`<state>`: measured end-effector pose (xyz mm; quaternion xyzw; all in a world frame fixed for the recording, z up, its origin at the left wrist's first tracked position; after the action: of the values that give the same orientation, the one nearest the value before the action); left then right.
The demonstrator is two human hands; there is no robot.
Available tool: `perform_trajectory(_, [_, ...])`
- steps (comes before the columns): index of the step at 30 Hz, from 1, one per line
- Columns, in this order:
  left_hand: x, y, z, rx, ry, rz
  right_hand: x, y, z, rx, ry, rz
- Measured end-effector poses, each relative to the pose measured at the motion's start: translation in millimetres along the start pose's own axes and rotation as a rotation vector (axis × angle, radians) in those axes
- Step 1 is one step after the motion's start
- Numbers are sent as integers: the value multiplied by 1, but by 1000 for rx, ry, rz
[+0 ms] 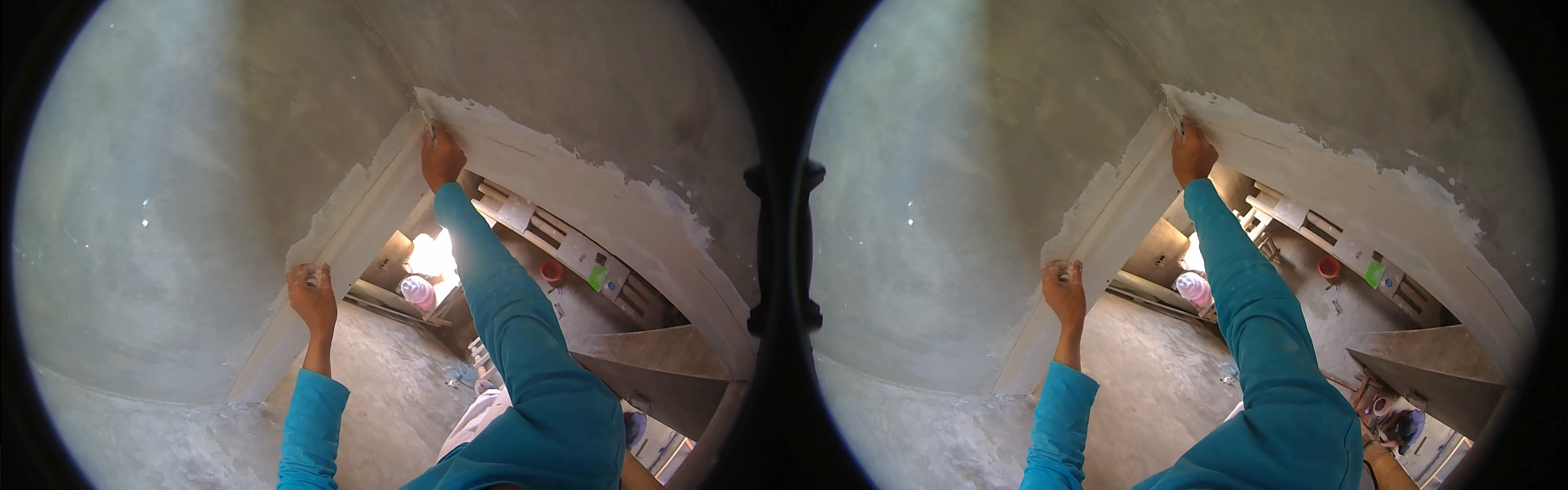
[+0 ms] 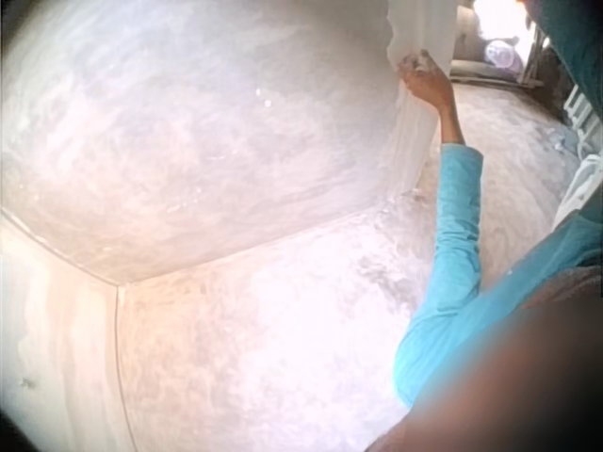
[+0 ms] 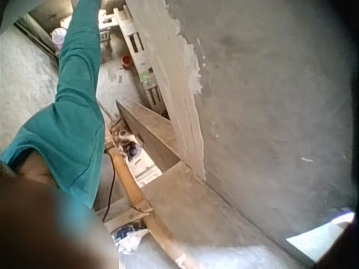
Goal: The person applies plaster to a wall and ceiling using a trowel and hawk. They repeatedly scoop plaster from a bucket, spread it on the wall, and smooth the surface with the trowel.
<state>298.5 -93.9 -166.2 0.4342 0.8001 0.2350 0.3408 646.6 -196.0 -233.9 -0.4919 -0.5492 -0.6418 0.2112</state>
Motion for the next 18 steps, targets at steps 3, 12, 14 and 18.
perform_trajectory(3, [1, 0, -1, -11, -6, 24, 0, 0, 0, 111, -68, 48])
perform_trajectory(12, [2, 1, 0, -14, -8, 2, 4, 1, -8, 137, -31, 14])
perform_trajectory(14, [1, 1, -1, -43, -7, 37, 5, 1, -10, 138, -17, -22])
perform_trajectory(18, [2, 3, 1, -22, 18, 6, 4, -2, -11, 198, -33, -12])
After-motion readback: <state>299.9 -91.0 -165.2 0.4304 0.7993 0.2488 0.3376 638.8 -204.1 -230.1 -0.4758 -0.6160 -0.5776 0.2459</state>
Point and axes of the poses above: each hand's wrist, its own y-axis towards the middle knuckle, its own z-axis out of the palm, x = y × z, the point moved 3 cm from there along y, towards the middle knuckle, and after that the axes turned 6 degrees about z, right-handed, at the moved point
